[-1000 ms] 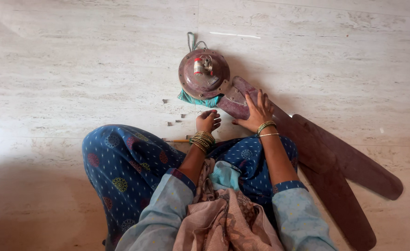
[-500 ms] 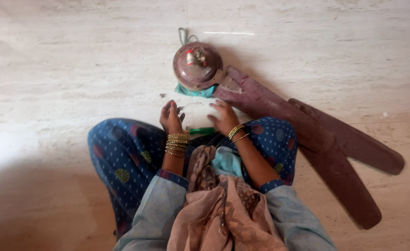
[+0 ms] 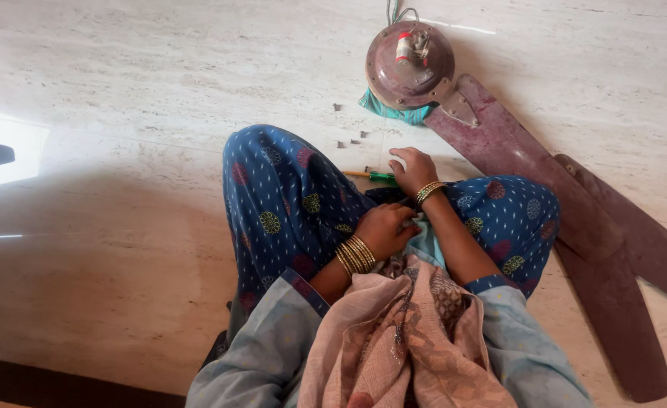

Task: The person sits on the floor and uses a screwdriver to attach fan blades to the motor housing. They align each blade, insert screws, and tighten them sequentially.

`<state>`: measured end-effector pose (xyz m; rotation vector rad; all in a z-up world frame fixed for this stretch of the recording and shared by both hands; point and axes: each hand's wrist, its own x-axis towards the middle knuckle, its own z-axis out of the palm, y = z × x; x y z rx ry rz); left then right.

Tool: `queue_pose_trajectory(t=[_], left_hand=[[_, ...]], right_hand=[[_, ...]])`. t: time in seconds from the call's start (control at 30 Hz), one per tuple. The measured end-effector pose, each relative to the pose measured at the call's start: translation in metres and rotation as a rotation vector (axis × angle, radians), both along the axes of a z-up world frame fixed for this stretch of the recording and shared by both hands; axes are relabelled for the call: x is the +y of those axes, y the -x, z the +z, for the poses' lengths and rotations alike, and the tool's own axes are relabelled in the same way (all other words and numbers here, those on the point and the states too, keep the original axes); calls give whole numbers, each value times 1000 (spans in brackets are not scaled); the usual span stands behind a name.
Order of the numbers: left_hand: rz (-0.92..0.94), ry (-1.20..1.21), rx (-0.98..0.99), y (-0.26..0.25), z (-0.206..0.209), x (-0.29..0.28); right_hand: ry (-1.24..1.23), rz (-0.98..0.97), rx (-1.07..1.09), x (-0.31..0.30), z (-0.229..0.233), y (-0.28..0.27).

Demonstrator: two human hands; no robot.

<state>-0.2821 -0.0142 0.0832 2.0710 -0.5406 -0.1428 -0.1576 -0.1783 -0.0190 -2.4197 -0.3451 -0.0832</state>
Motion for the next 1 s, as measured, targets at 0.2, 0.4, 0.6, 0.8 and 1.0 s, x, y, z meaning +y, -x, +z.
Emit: queue_pose_trajectory(t=[0.2, 0.4, 0.6, 0.8, 1.0], left_hand=[[10, -113, -57, 1, 2, -3], [7, -183, -2, -5, -1, -6], [-34, -149, 160, -23, 22, -2], [140, 75, 409, -72, 4, -12], [365, 270, 523, -156, -89, -68]], right_hand=[[71, 183, 22, 38, 15, -4], [184, 148, 167, 58, 27, -8], [110, 144, 124, 56, 20, -12], [-453, -150, 16, -13, 27, -44], [-1109, -374, 337, -103, 51, -94]])
